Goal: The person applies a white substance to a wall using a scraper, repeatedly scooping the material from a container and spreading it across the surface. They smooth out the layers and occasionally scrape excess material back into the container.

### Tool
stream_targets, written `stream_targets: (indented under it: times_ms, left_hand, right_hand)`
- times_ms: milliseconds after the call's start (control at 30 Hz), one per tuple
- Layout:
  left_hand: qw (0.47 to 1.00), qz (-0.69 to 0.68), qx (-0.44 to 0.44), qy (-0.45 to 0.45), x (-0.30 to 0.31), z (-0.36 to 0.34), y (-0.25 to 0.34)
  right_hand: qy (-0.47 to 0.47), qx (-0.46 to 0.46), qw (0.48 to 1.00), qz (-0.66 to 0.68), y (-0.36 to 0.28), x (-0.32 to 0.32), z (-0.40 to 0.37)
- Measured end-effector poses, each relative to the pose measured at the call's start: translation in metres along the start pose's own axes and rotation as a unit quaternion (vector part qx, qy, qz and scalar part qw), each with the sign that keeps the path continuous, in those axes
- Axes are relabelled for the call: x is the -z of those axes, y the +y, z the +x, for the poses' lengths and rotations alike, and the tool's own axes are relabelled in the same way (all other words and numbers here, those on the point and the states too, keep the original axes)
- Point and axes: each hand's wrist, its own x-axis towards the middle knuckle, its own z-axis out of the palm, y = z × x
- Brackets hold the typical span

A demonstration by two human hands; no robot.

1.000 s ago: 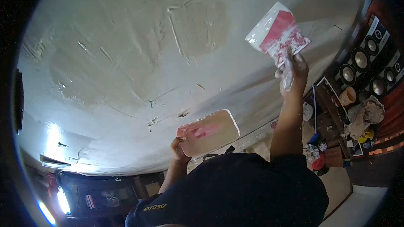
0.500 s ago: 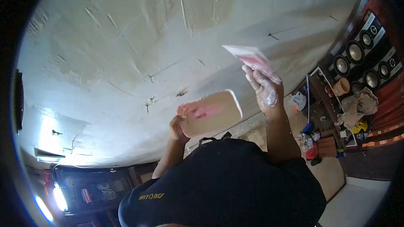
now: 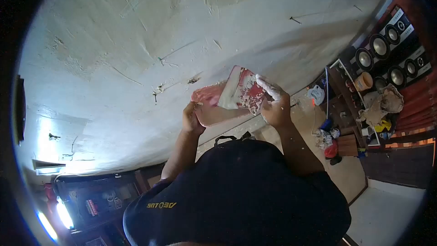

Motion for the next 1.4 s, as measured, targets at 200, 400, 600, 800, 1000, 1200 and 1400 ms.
stream_targets:
  times_ms: [200, 400, 600, 800, 1000, 1200, 1400]
  left_hand:
    - [0.999, 0.047, -0.003, -0.012, -0.001, 0.004, 0.000]
    - [0.997, 0.062, -0.016, -0.035, -0.002, 0.006, -0.001]
    - [0.998, 0.049, -0.010, 0.034, -0.024, 0.006, 0.010]
    - [0.998, 0.031, 0.019, 0.059, -0.012, 0.004, 0.009]
    - [0.995, 0.041, 0.009, 0.091, -0.005, -0.005, 0.009]
    - [0.998, 0.025, -0.026, 0.053, 0.003, -0.020, 0.007]
    - [0.995, 0.032, -0.063, 0.067, 0.022, -0.037, 0.008]
  right_hand:
    - [-0.058, -0.101, 0.979, 0.170, 0.004, 0.005, -0.008]
    - [0.120, -0.211, 0.899, 0.365, -0.005, -0.012, -0.004]
    - [-0.085, -0.267, 0.960, 0.018, -0.019, 0.009, 0.013]
    - [-0.029, -0.278, 0.947, 0.155, -0.008, 0.021, 0.031]
    - [0.028, -0.153, 0.958, 0.239, -0.012, 0.033, 0.123]
    - [0.015, 0.045, 0.964, 0.262, -0.049, -0.013, 0.196]
    - [0.184, -0.063, 0.970, 0.145, -0.002, 0.043, 0.204]
